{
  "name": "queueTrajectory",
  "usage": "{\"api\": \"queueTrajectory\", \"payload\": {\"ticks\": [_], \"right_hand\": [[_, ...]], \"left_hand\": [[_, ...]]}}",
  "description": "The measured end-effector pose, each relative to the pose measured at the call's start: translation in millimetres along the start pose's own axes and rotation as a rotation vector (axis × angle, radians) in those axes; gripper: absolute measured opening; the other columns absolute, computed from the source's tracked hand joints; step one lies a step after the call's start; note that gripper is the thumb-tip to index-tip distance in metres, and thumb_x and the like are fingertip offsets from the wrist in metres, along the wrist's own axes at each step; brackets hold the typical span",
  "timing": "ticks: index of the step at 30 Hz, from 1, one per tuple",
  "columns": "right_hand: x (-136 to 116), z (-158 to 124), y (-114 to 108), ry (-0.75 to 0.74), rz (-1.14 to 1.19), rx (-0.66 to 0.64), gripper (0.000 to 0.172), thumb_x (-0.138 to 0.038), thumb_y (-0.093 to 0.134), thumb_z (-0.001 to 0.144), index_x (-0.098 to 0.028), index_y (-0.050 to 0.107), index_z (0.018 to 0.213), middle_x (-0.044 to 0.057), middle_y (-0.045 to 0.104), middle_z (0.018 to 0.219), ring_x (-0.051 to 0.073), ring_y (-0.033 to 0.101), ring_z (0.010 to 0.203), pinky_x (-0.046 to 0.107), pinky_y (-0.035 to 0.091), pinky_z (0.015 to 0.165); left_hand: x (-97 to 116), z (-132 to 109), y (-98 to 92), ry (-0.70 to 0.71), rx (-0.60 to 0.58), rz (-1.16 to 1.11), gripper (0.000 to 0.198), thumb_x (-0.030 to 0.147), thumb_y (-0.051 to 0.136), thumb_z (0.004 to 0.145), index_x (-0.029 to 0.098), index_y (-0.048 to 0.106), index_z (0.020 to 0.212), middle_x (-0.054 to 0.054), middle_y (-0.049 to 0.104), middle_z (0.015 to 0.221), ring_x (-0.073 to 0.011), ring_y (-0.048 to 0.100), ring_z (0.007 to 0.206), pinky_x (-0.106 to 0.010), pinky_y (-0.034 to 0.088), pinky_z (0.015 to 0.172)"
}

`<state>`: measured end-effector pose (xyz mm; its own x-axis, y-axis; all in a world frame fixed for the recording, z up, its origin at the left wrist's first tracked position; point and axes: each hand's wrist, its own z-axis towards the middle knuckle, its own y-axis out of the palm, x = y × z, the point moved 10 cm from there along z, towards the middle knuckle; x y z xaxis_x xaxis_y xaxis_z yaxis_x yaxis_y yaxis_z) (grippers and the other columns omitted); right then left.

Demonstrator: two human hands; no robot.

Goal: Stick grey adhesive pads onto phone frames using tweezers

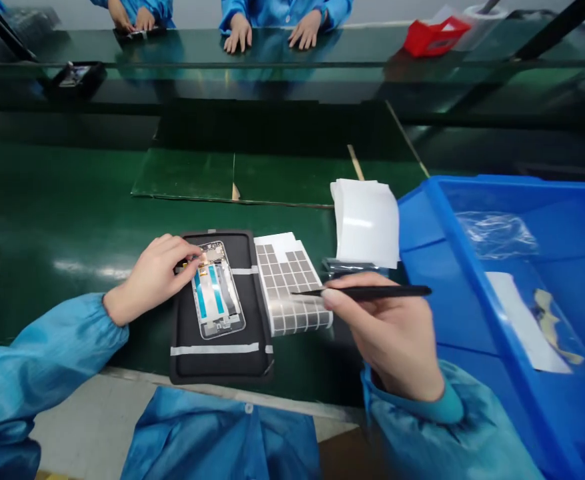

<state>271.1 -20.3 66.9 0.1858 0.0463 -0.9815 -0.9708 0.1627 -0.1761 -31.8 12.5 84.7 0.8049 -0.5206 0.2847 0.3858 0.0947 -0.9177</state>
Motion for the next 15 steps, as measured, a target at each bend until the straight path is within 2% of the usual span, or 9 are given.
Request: {"api": "queueTrajectory", "payload": {"ticks": [3, 5, 7, 11, 15], "right_hand": [[-21, 11, 69, 0.075, 0.009, -0.217, 0.022, -0.035, 0.088, 0.069, -0.020, 0.074, 0.076, 0.003, 0.072, 0.071, 0.019, 0.070, 0.064, 0.029, 0.059, 0.058], [-24, 21, 105, 0.118, 0.032, -0.279, 0.025, -0.037, 0.088, 0.069, -0.018, 0.073, 0.074, 0.004, 0.073, 0.073, 0.019, 0.071, 0.065, 0.029, 0.060, 0.060], [-20, 29, 132, 0.136, 0.072, -0.300, 0.027, -0.039, 0.087, 0.069, -0.017, 0.072, 0.076, 0.005, 0.074, 0.075, 0.019, 0.071, 0.069, 0.030, 0.060, 0.064], [0, 36, 161, 0.164, 0.104, -0.313, 0.030, -0.042, 0.085, 0.070, -0.018, 0.071, 0.079, 0.005, 0.075, 0.078, 0.020, 0.073, 0.073, 0.033, 0.062, 0.069], [15, 35, 164, 0.194, 0.078, -0.278, 0.027, -0.039, 0.085, 0.070, -0.019, 0.069, 0.079, 0.004, 0.075, 0.078, 0.021, 0.073, 0.074, 0.034, 0.063, 0.071]], "left_hand": [[-12, -19, 9.3, -0.064, 0.025, 0.059, 0.023, 0.031, 0.053, 0.096, 0.016, 0.067, 0.106, -0.007, 0.066, 0.092, -0.0214, 0.058, 0.085, -0.036, 0.046, 0.078], [-16, -23, 16.0, -0.104, 0.021, 0.089, 0.029, 0.034, 0.055, 0.094, 0.013, 0.065, 0.112, -0.010, 0.064, 0.098, -0.0242, 0.057, 0.090, -0.038, 0.047, 0.079], [-18, -22, 21.0, -0.115, 0.003, 0.099, 0.037, 0.036, 0.056, 0.093, 0.012, 0.063, 0.120, -0.013, 0.061, 0.107, -0.0268, 0.055, 0.096, -0.040, 0.048, 0.081], [-21, -15, 26.3, -0.103, -0.053, 0.068, 0.043, 0.035, 0.056, 0.091, 0.012, 0.059, 0.127, -0.015, 0.059, 0.120, -0.0300, 0.052, 0.106, -0.043, 0.047, 0.084], [-18, -10, 32.5, -0.068, -0.117, -0.005, 0.041, 0.033, 0.057, 0.089, 0.015, 0.059, 0.125, -0.013, 0.060, 0.123, -0.0307, 0.050, 0.110, -0.043, 0.044, 0.083]]}}
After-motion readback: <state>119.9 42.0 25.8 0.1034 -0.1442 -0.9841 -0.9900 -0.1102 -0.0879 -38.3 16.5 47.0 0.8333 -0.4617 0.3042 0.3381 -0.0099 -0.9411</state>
